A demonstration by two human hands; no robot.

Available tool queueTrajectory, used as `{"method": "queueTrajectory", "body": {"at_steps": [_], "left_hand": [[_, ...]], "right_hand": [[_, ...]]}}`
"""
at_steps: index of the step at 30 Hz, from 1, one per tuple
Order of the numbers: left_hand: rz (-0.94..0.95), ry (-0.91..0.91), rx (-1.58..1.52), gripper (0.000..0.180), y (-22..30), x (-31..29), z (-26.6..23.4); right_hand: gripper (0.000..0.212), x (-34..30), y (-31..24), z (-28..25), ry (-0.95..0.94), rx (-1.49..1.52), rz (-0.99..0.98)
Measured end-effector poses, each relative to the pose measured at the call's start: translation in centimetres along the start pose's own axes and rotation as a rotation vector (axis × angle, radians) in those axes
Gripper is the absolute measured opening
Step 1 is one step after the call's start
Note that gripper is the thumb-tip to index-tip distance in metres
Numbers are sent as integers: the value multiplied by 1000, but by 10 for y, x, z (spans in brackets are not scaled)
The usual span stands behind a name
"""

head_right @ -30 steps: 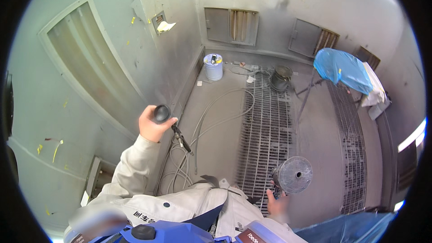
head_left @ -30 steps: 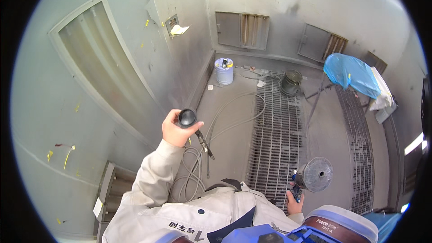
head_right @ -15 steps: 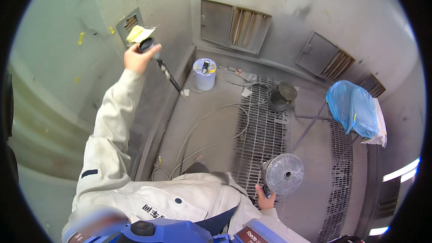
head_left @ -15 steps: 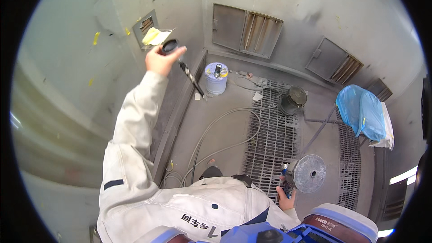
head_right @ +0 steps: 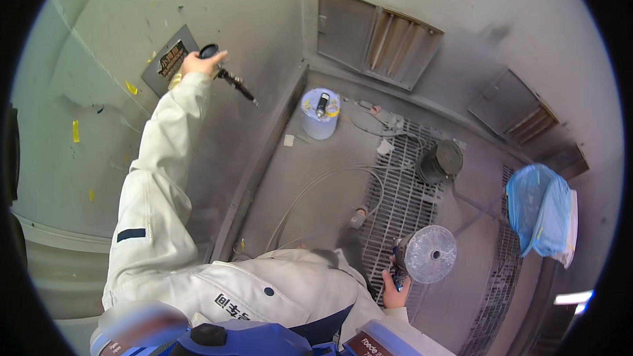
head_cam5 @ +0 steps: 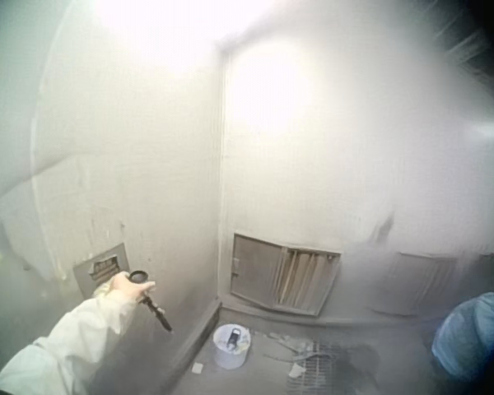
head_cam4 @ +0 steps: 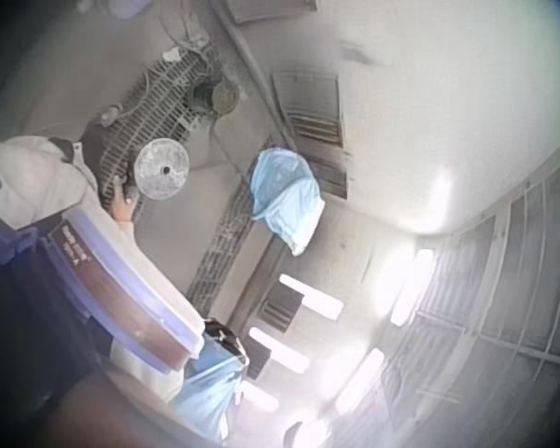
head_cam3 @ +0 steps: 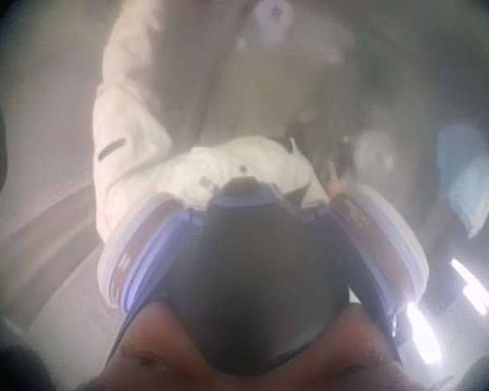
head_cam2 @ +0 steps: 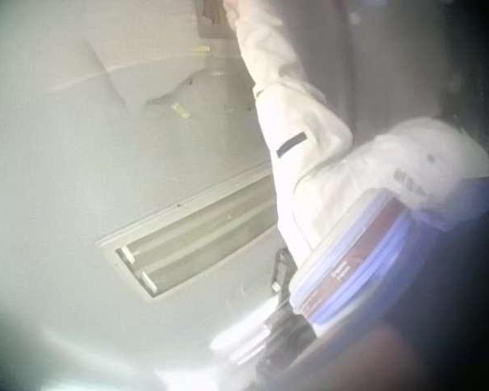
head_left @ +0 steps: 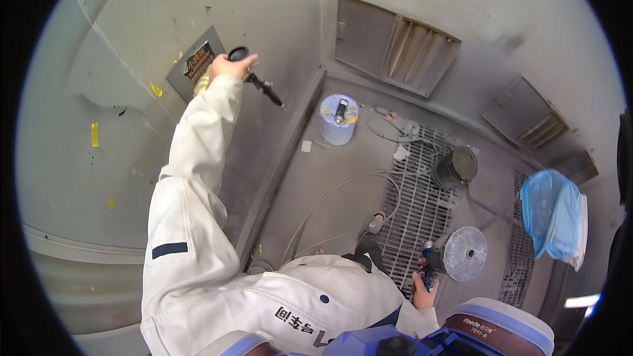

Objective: The person wipes a masked car surface with a blue cloth, then picks up a spray gun and a sponge. They walk around the car, inspect the spray gun, and apply yellow tape to secure blue masking plastic over the rear of the vehicle.

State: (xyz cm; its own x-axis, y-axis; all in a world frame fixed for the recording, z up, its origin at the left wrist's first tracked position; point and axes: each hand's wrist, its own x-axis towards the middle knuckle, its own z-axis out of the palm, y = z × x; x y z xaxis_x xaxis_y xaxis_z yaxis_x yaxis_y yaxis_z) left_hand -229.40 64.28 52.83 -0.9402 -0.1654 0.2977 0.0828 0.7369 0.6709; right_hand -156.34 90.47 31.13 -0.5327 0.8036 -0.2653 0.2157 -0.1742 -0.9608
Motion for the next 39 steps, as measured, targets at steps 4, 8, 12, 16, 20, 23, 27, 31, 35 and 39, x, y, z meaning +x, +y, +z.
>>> {"method": "queueTrajectory", "body": {"at_steps": [4,8,12,16,20,23,27,31,35,39], "left_hand": [[176,85,296,85,-10,-1,6],[154,-63,280,96,-16,-6,-33],[211,-18,541,81,-31,-14,-86],[135,-103,739,69,-35,-19,-73],[-163,11,654,27,-29,-22,-64],[-64,312,573,26,-32,-38,-87],[-35,335,522,48,-32,-64,-106],[326,387,564,58,-17,-78,-100],[569,180,711,48,1,-59,-98],[553,-29,867,50,10,-14,-87]], "right_hand": [[48,79,-12,20,-136,-89,-260],[39,169,-40,40,-202,-57,-31],[42,254,-67,58,-326,-46,56],[43,331,-91,88,-516,-123,-117],[44,395,-114,122,-762,-205,-99],[39,426,-120,149,-886,-293,-358],[33,433,-113,192,-1026,-316,-600],[28,411,-105,219,-1160,-270,-231],[28,394,-98,220,-1280,-266,-74],[34,395,-89,209,-1344,-429,-371]]}}
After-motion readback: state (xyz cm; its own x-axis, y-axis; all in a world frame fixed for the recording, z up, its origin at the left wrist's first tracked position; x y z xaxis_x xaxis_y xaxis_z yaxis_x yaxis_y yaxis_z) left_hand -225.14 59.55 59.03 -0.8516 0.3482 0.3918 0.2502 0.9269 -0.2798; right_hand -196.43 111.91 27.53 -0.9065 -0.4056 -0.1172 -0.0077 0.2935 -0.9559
